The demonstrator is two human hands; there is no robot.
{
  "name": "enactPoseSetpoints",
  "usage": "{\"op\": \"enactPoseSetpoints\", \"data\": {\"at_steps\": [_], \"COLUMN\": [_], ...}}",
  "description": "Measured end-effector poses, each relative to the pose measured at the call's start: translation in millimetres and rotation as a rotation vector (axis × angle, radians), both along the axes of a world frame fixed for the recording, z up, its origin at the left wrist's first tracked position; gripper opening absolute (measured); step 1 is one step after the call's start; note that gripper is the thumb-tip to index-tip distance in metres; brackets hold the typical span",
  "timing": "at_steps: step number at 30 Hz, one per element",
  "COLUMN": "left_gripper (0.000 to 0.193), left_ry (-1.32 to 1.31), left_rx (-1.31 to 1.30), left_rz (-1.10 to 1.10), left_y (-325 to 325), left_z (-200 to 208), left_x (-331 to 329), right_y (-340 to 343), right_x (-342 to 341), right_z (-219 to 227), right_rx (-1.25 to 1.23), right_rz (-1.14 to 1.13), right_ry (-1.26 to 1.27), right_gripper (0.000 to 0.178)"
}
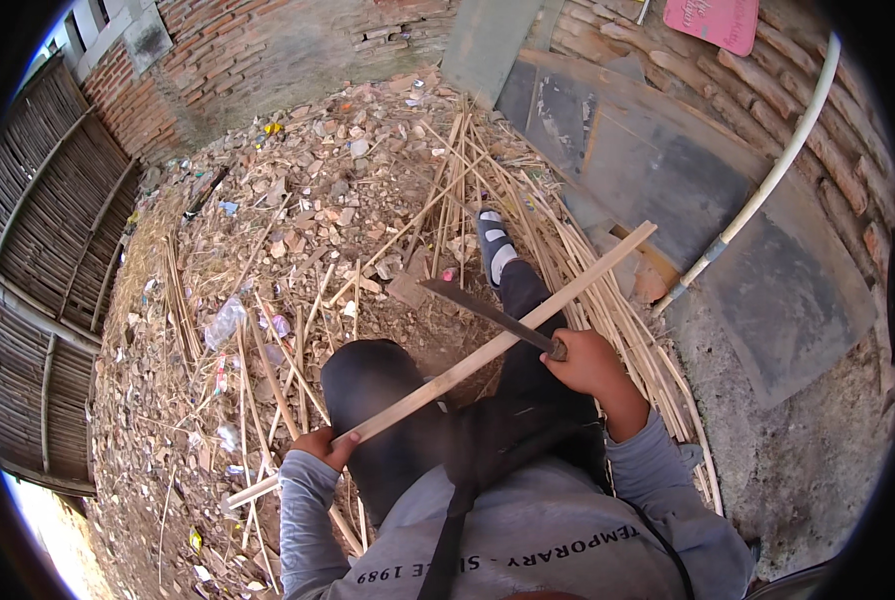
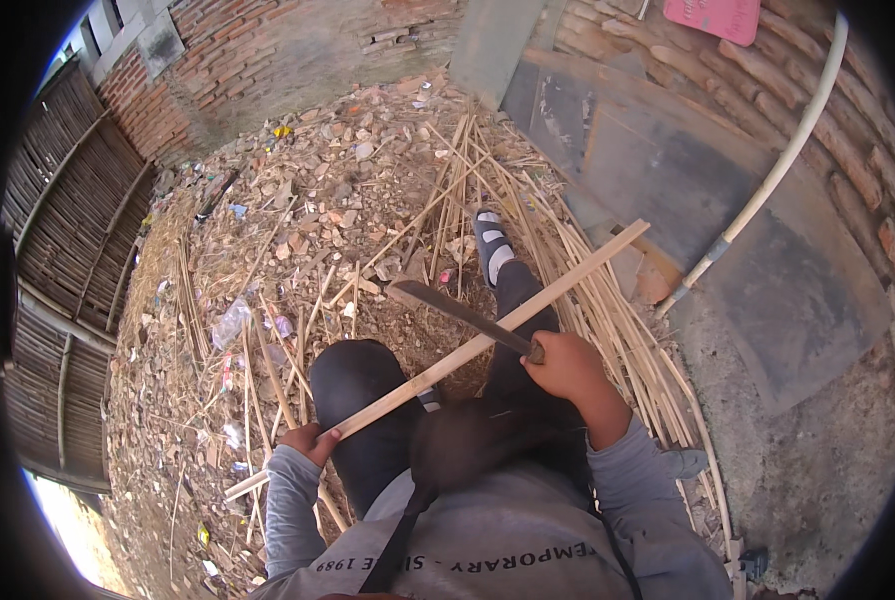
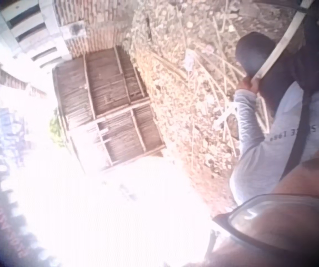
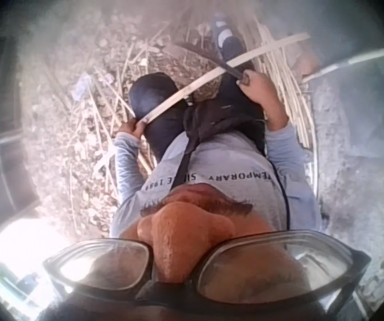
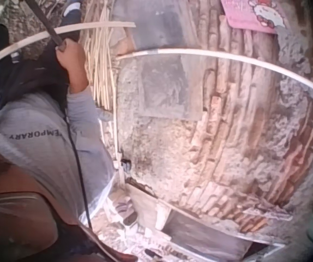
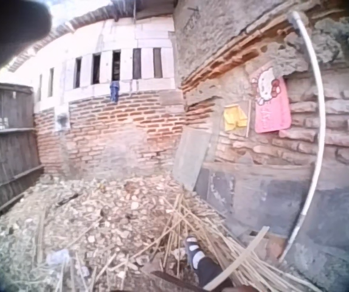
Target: The person shaves a strip of bamboo by hand using a large knife, pulling the blade along the length of the wood while sitting on the ground.
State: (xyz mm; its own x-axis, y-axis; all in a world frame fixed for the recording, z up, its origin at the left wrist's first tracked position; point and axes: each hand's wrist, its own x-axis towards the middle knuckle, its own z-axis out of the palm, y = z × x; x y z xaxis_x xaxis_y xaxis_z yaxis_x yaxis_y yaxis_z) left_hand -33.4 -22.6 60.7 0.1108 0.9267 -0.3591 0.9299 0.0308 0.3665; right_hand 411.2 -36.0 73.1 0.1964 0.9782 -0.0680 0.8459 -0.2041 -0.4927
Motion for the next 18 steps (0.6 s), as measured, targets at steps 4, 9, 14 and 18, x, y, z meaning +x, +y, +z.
{"op": "enactPoseSetpoints", "data": {"at_steps": [4, 9, 14, 18], "left_gripper": [0.069, 0.068, 0.068, 0.069], "left_ry": [-0.019, -0.001, 0.030, 0.005], "left_rx": [-0.002, 0.040, 0.030, 0.037], "left_rz": [0.023, 0.025, -0.008, -0.023], "left_y": [-1.8, -1.4, 0.8, 2.0], "left_z": [1.4, -3.8, -5.6, -7.0], "left_x": [2.8, 0.7, 0.0, -2.1], "right_y": [-0.9, 6.0, 1.5, -2.9], "right_x": [-4.4, 21.2, 16.9, -5.4], "right_z": [3.4, -4.7, 0.9, 1.0], "right_rx": [-0.009, 0.046, 0.047, 0.033], "right_rz": [0.090, -0.095, -0.139, 0.033], "right_ry": [-0.012, 0.024, 0.013, -0.029], "right_gripper": [0.028, 0.027, 0.028, 0.028]}}
